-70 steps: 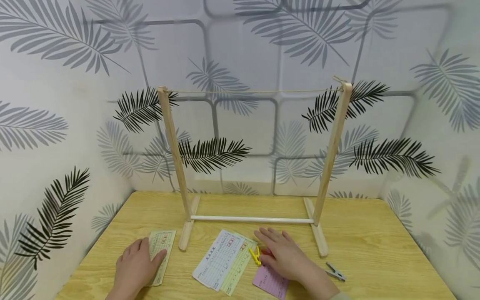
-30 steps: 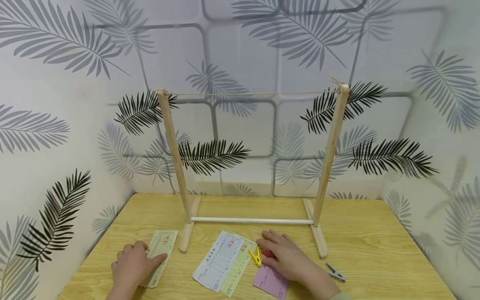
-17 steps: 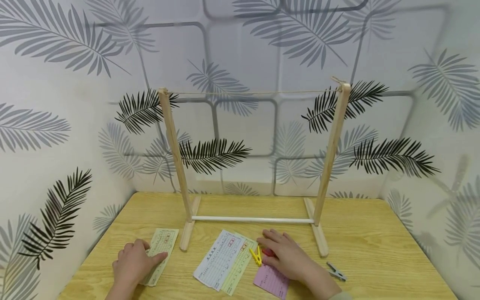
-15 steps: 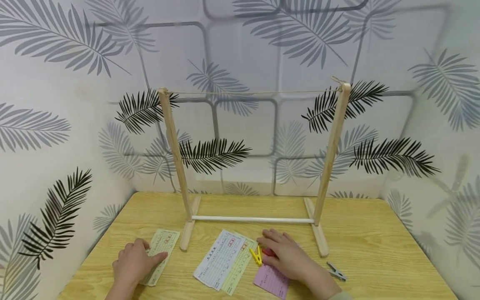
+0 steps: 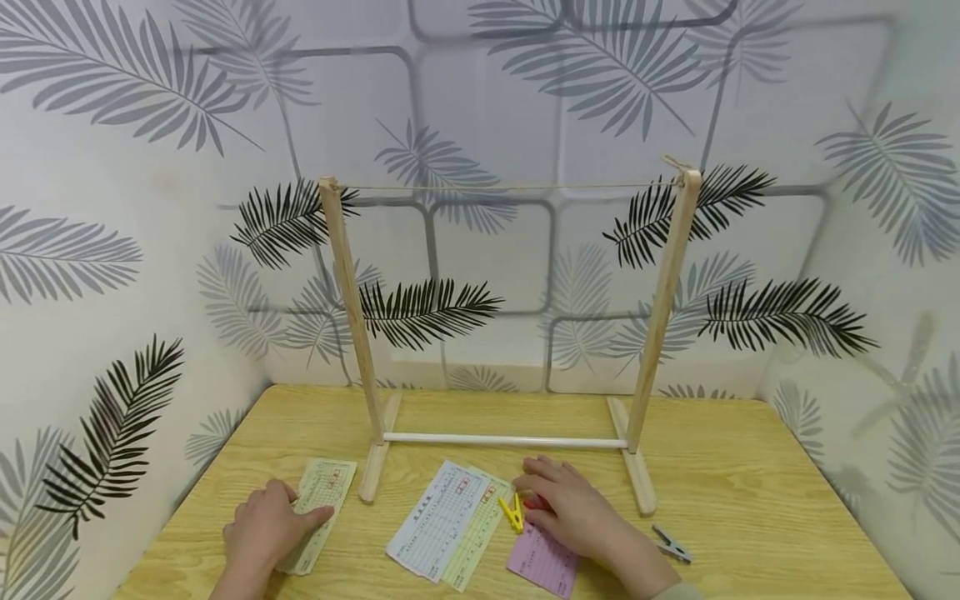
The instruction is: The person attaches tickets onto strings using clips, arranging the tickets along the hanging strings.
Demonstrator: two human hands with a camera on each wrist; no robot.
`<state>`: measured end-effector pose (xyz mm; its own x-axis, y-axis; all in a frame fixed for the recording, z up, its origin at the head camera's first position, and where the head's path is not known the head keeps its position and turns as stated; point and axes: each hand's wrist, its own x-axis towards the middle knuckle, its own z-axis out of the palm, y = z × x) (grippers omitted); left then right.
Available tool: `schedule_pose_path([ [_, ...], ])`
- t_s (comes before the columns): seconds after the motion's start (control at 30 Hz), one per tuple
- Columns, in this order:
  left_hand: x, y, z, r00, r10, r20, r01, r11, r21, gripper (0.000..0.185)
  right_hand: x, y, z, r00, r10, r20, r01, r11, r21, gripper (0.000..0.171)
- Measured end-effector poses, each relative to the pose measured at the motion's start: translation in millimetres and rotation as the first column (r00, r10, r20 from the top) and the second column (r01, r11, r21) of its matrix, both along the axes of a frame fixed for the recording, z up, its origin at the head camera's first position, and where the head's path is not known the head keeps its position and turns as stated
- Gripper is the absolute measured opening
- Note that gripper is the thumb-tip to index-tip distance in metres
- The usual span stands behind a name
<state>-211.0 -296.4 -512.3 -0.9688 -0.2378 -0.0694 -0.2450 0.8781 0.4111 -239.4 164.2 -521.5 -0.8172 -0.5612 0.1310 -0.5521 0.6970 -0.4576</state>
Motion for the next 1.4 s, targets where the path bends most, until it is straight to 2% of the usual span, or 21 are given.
schedule_pose_path([
  [0.17,-4.3,-3,-2.4,1.0,0.012,0.008,-0.012,1.0,0.022,0.11,-1.1,-2,0.1,1.0,0.007,-0.014,-0.007,1.0,0.003,0.029],
  [0.33,-4.3,-8,-5.7,0.999,0.017,0.031,-0.018,0.999,0.046,0.112,-1.2,-4,1.3,1.0,0.001,-0.016,-0.002,1.0,-0.014,0.016],
  [0.47,-1.4,-12,-7.0,1.0,0.004,0.018,-0.005,0.997,0.077,0.096,-1.0,-5,2.9,1.0,-0.016,0.002,0.016,0.999,-0.033,0.01],
  [0.67,2.1,-20,-6.8,0.997,-0.024,-0.069,0.033,0.991,0.133,0.047,-2.7,-7,2.8,1.0,-0.015,-0.001,0.015,1.0,-0.024,0.016],
  [0.77,2.5,-22,-7.7,0.994,-0.026,-0.102,0.041,0.988,0.147,0.04,-3.3,-6,2.0,1.0,-0.019,0.005,0.019,1.0,-0.017,0.02],
  [0.83,1.9,-22,-9.2,0.992,-0.008,-0.125,0.032,0.981,0.193,0.039,-3.0,-6,2.0,1.0,-0.018,0.013,0.019,1.0,-0.023,0.02],
  [0.93,0.2,-19,-13.3,0.989,0.037,-0.144,0.007,0.955,0.295,0.037,-2.0,-4,2.4,1.0,-0.011,0.019,0.011,0.999,-0.044,0.016],
  [1.07,-3.1,-17,-19.2,0.982,0.086,-0.169,-0.016,0.927,0.374,0.035,-2.1,-3,2.7,1.0,0.016,0.023,-0.015,0.998,-0.056,0.048],
  [1.13,-4.7,-16,-21.1,0.977,0.107,-0.182,-0.029,0.92,0.39,0.036,-2.8,-3,2.7,0.999,0.031,0.037,-0.029,0.998,-0.048,0.055],
  [1.4,-5.5,-16,-24.3,0.974,0.139,-0.177,-0.048,0.895,0.444,0.036,-4.6,-4,1.3,0.996,0.062,0.061,-0.06,0.998,-0.032,0.042],
])
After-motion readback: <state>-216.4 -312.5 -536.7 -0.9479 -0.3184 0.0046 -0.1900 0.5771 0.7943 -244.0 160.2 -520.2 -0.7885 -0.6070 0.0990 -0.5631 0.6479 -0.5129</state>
